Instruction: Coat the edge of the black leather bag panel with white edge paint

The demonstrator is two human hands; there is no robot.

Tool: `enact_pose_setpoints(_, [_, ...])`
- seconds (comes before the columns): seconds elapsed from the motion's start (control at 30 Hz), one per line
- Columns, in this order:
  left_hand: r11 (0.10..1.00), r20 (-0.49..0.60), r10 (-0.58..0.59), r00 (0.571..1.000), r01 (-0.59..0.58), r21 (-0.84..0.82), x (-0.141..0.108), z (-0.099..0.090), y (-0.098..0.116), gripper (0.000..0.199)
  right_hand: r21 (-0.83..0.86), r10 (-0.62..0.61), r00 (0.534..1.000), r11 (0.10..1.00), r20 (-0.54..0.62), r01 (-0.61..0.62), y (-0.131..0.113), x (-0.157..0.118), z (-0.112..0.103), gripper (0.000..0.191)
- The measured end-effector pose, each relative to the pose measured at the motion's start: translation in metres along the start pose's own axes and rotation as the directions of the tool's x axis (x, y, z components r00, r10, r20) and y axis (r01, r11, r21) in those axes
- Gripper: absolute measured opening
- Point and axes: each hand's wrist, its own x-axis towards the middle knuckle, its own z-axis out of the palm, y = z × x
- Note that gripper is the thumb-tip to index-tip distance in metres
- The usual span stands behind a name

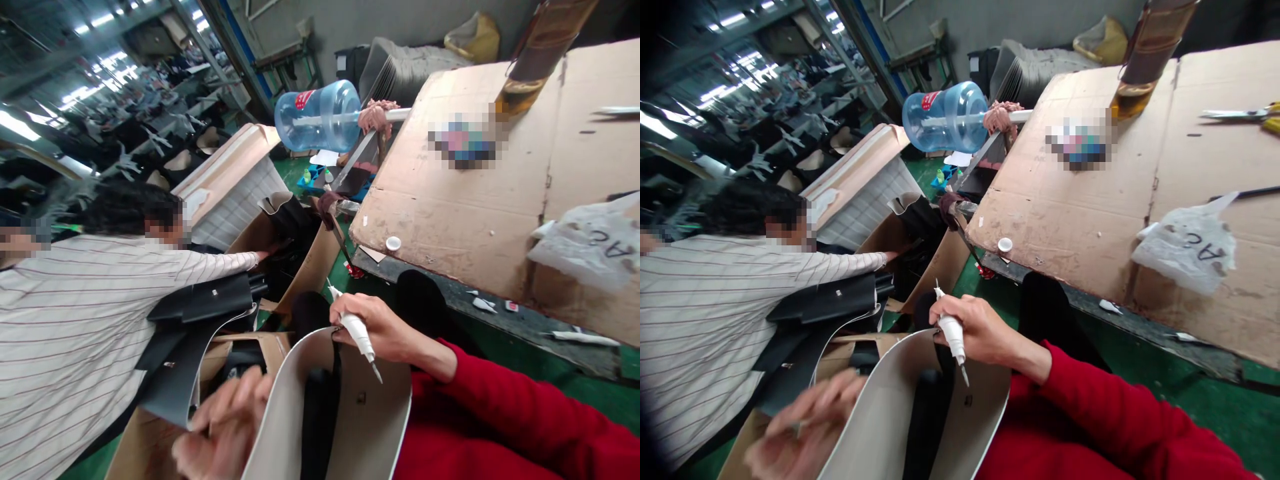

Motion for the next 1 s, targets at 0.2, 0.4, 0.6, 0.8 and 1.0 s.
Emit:
enact_pose_setpoints(0.2, [0.844,-0.28,-0.191,0.941,0.303,0.442,0.068,0.015,-0.032,0.034,-0.119,-0.102,0.994,0.987,0.034,0.105,0.004,-0.001,0.001,0.016])
enact_pose_setpoints(0.4, [0.618,-0.081,-0.366,0.927,0.307,0.723,0.089,0.035,-0.024,0.056,-0.164,-0.063,0.993,0.985,-0.096,0.047,0.006,0.002,-0.008,0.022])
enact_pose_setpoints(0.6, [0.562,0.129,-0.499,0.857,0.206,0.801,0.096,0.065,-0.016,0.079,-0.137,-0.034,0.989,0.99,-0.143,0.015,0.005,0.003,-0.006,0.025])
enact_pose_setpoints(0.8, [0.381,0.083,-0.36,0.929,0.066,0.922,0.101,0.077,-0.039,0.033,-0.114,-0.037,0.983,0.993,-0.178,0.016,0.006,0.0,-0.001,0.017])
enact_pose_setpoints(1.0, [0.409,-0.074,-0.386,0.92,0.243,0.88,0.101,0.081,-0.047,0.019,0.016,0.056,0.97,0.998,-0.236,-0.054,0.003,-0.003,0.0,0.02])
